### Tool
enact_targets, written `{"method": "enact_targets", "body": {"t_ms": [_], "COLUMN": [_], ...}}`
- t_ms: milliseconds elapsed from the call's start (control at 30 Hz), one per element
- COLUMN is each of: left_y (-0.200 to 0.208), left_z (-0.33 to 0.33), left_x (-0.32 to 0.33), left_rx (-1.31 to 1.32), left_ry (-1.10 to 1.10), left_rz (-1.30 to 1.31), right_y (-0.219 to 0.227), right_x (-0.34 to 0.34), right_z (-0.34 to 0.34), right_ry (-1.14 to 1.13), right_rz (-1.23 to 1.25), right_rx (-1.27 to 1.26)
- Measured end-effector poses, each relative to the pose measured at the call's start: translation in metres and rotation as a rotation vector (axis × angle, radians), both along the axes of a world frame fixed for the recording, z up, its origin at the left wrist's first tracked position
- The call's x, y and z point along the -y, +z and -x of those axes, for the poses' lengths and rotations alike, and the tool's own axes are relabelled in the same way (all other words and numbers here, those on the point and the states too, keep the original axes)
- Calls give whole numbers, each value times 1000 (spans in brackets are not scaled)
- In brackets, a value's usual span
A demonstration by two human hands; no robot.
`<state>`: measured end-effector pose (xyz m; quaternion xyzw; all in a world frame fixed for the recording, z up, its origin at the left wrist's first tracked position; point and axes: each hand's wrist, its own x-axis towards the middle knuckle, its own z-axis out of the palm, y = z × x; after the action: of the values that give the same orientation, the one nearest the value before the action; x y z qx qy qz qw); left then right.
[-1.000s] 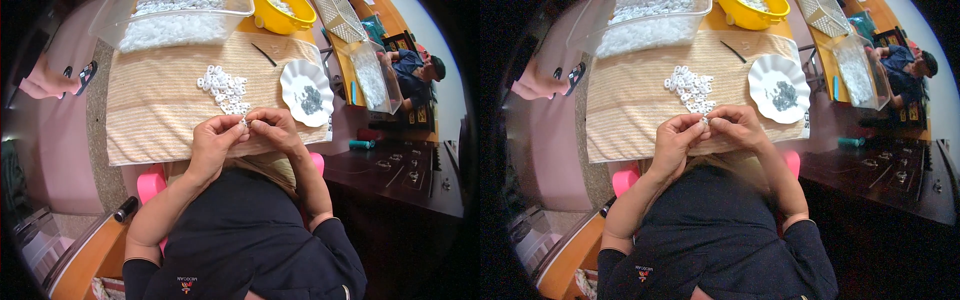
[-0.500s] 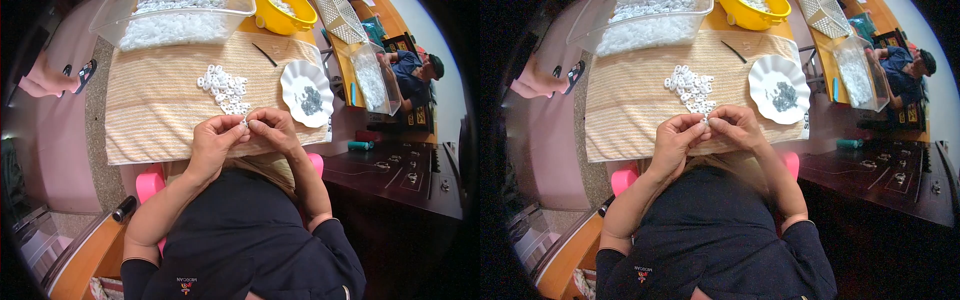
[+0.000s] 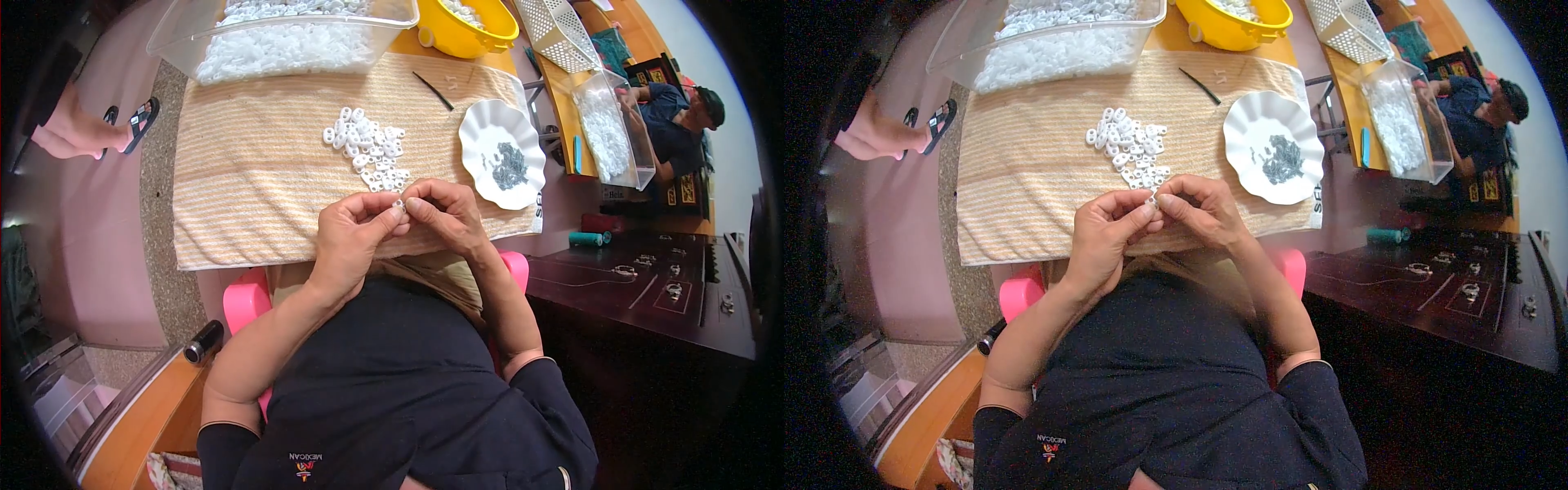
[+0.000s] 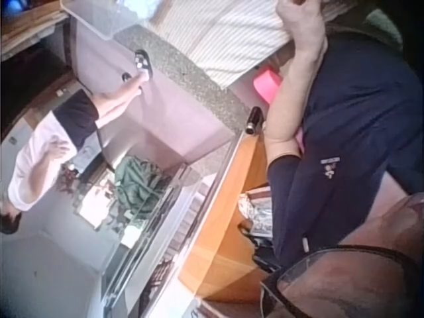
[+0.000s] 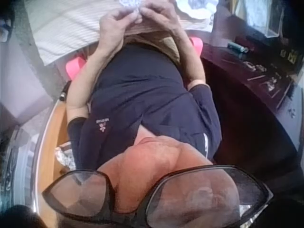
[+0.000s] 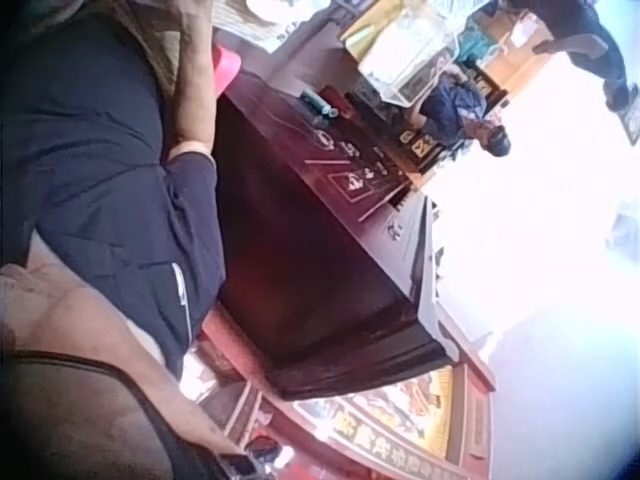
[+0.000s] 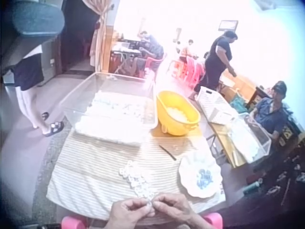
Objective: Assembling small white plastic components by hand on a workbench.
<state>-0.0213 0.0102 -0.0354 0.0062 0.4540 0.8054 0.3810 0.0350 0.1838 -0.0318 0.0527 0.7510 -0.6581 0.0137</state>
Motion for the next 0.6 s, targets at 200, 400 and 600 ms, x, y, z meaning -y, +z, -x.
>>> {"method": "enact_targets", "body": {"t_ms": [200,400,600], "left_y": [1,-1,-1], "left_z": [-1,-2,-3], "left_x": [0,0,-1], "left_rx": [19,15,7], "left_ry": [17,30,48], "left_rz": [-10,-2,-1], "right_y": [-2,-2,4], "right_x": [0,3,7], "right_z": [0,-1,-2], "right_ry": [-15,-31,-24], "right_rz": [0,-6,5], "right_rx": [-30,-20,-2]}}
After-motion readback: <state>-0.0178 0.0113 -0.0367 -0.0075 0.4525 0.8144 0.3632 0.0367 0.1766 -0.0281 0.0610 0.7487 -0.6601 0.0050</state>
